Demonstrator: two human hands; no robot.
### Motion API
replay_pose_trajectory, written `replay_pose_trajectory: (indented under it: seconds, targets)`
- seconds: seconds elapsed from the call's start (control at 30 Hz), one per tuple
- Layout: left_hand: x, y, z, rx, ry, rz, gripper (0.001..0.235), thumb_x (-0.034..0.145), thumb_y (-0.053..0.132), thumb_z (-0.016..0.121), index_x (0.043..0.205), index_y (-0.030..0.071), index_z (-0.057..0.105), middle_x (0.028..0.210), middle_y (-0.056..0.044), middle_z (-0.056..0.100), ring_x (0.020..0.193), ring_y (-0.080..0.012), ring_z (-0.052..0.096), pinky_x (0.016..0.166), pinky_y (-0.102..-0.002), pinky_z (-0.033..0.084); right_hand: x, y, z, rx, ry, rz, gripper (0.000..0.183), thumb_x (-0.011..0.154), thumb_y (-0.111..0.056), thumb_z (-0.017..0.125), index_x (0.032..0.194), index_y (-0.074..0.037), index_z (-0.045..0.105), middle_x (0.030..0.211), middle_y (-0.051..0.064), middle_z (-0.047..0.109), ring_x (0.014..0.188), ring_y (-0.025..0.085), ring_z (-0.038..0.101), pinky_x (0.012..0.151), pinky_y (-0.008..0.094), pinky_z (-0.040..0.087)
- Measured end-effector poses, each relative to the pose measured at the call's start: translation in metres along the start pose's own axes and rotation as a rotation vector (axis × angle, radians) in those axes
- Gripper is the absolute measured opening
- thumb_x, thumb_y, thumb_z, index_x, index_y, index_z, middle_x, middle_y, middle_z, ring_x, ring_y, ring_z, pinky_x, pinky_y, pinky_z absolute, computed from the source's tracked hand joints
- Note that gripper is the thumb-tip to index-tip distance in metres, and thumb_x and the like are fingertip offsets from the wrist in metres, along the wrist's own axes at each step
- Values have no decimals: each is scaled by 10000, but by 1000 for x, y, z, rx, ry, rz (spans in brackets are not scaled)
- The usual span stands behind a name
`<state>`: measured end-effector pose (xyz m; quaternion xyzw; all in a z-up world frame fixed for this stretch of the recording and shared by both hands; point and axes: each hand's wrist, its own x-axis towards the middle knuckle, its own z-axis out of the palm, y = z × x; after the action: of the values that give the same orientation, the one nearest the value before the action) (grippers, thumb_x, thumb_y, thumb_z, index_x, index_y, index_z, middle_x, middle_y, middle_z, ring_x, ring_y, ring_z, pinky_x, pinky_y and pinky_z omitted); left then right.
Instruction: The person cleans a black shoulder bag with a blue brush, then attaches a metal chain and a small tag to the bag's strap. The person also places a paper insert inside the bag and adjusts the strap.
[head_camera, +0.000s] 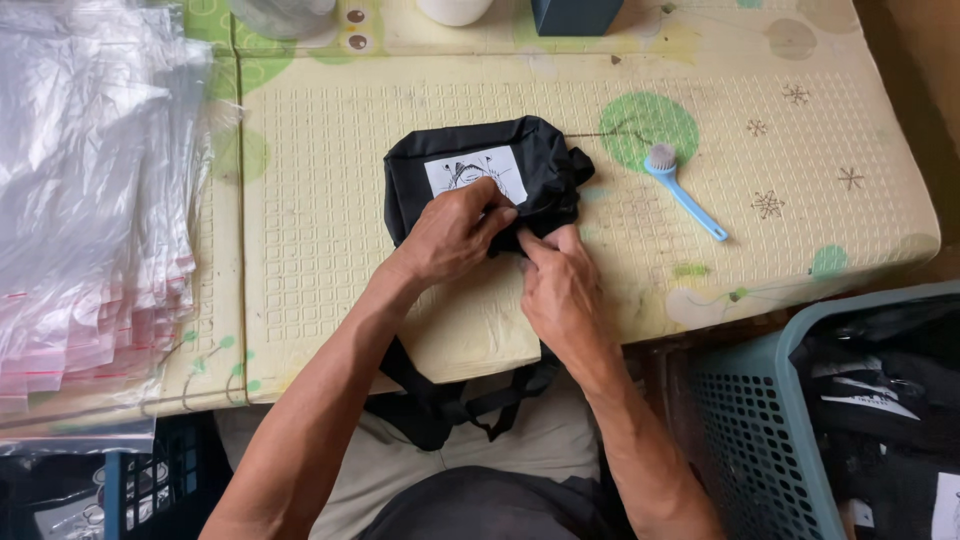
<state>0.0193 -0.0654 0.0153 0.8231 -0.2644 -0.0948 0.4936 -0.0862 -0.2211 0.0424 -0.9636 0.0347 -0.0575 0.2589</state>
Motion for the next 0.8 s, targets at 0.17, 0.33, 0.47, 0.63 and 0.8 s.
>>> replay_pose_trajectory:
  seconds: [0.17,0.33,0.47,0.63,0.8]
  targets:
    - [4,4,-1,32,-35,-29,195,993,264,614,1046,87,676,942,-157,747,982,-418,717,864,-549,552,23,27,14,91,246,-116,155,890,-86,726,1044,-102,736,856,56,683,800,286,731,724,387,578]
    - [6,8,-4,44,-56,-44,197,992,266,612,1054,90,676,951,-159,748,994,-425,710,866,-556,546,23,15,4,44,279,-43,313,808,-128,822,982,-71,568,828,115,667,752,342,718,679,479,557]
    - [9,5,-3,75,-88,-63,201,990,271,608,1054,94,679,934,-155,736,985,-417,708,867,-537,544,13,23,15,-118,335,-131,215,882,-196,803,906,-112,606,764,56,616,711,302,704,635,410,552]
    - [13,11,-7,117,-149,-92,201,1004,286,598,1057,113,685,923,-134,731,989,-390,709,878,-506,542,32,40,30,-52,444,-176,196,850,-136,760,905,-124,573,654,52,585,631,322,672,602,443,541]
    - [15,9,-10,120,-176,-125,207,996,289,593,1056,111,680,913,-147,718,991,-399,703,883,-515,538,66,54,33,3,571,-224,196,779,-82,721,825,-166,550,561,-1,565,581,279,669,589,371,535]
